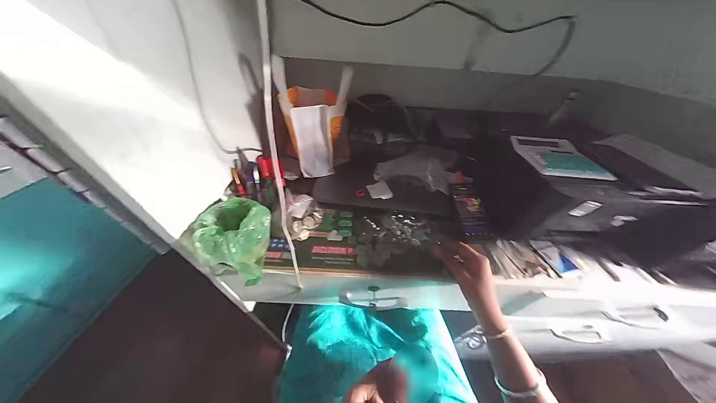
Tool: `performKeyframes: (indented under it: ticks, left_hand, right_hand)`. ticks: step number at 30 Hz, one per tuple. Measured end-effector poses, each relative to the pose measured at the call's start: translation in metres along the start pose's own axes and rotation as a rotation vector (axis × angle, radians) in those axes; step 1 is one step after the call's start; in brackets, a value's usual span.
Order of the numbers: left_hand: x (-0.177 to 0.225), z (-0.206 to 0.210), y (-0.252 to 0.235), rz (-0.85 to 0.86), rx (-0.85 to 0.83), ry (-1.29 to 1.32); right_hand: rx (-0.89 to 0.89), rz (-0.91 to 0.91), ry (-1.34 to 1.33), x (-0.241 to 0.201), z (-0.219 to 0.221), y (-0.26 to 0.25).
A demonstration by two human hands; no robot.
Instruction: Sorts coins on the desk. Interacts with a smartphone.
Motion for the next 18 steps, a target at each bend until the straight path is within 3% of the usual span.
performKeyframes:
  ticks: [6, 10, 12, 15, 18]
  left_hand:
    - [0.027, -0.006, -0.005, 0.066, 0.066, -0.074]
    - [0.036, 0.002, -0.018, 0.080, 0.086, -0.047]
    - [0.035, 0.005, -0.027, 0.057, 0.026, 0.022]
    - [0.034, 0.006, -0.034, 0.037, 0.003, 0.053]
    - [0.035, 0.005, -0.035, -0.001, -0.009, 0.110]
  right_hand:
    - [-0.392, -0.299, 0.246, -0.072, 0.105, -0.043]
    - [-0.692, -0.386, 0.409, -0.083, 0.191, -0.070]
    - [-0.744, -0.502, 0.508, -0.092, 0.223, -0.075]
    - [-0.834, -0.594, 0.594, -0.097, 0.256, -0.073]
    - [-0.934, -0.559, 0.489, -0.097, 0.255, -0.071]
Point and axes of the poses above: each hand's wrist, its own y-axis away from the middle knuckle, its own z-axis out of the palm, x = y × z, the point moved 10 cm from there along -y, towards the middle knuckle, and after that the axes turned 2 degrees about -x, right-handed, at the moved point
